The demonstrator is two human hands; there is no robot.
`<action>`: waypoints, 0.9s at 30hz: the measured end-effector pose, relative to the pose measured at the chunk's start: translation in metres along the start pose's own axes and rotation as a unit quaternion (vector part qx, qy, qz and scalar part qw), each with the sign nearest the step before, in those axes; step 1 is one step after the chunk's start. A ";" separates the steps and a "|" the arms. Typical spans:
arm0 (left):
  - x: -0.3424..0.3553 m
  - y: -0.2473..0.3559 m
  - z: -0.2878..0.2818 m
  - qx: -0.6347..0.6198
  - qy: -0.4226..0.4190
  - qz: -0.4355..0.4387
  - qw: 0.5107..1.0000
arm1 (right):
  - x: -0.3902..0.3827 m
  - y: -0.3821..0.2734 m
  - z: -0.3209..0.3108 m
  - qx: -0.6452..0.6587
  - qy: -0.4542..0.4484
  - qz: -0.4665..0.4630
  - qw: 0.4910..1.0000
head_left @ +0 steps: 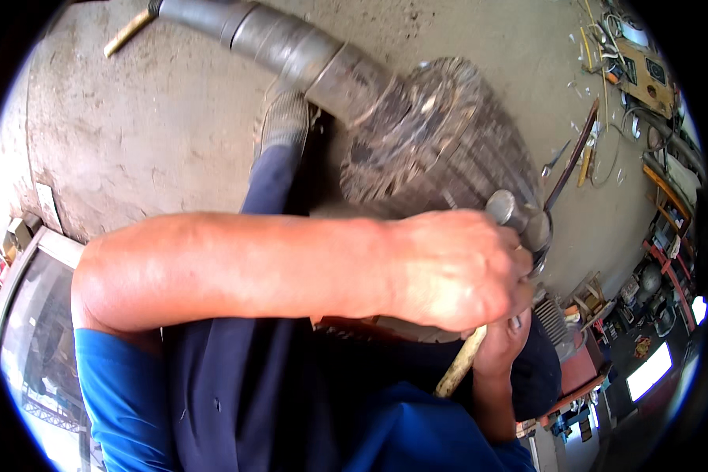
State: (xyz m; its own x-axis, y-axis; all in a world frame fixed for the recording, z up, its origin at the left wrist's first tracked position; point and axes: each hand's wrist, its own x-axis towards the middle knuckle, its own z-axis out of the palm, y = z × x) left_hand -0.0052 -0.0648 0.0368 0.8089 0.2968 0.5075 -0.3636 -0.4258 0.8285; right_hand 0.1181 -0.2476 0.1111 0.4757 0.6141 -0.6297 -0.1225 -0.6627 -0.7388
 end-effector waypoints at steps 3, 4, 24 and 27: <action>-0.001 0.002 0.009 0.004 -0.005 0.030 1.000 | -0.003 0.021 -0.013 -0.121 0.014 -0.108 0.987; -0.002 0.001 0.007 0.011 -0.016 0.039 0.999 | -0.008 0.021 -0.009 -0.048 0.009 -0.055 0.997; -0.024 0.011 -0.019 0.013 -0.006 0.052 0.999 | -0.005 0.018 -0.007 -0.100 0.011 -0.073 0.992; -0.029 0.012 -0.023 0.051 -0.016 0.047 0.997 | -0.007 0.012 0.001 -0.034 0.017 -0.011 0.999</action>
State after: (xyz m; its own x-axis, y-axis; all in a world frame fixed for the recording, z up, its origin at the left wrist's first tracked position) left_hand -0.0440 -0.0585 0.0370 0.7881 0.2248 0.5730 -0.3909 -0.5364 0.7480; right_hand 0.1127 -0.2597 0.1062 0.5078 0.6139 -0.6043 -0.0534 -0.6777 -0.7334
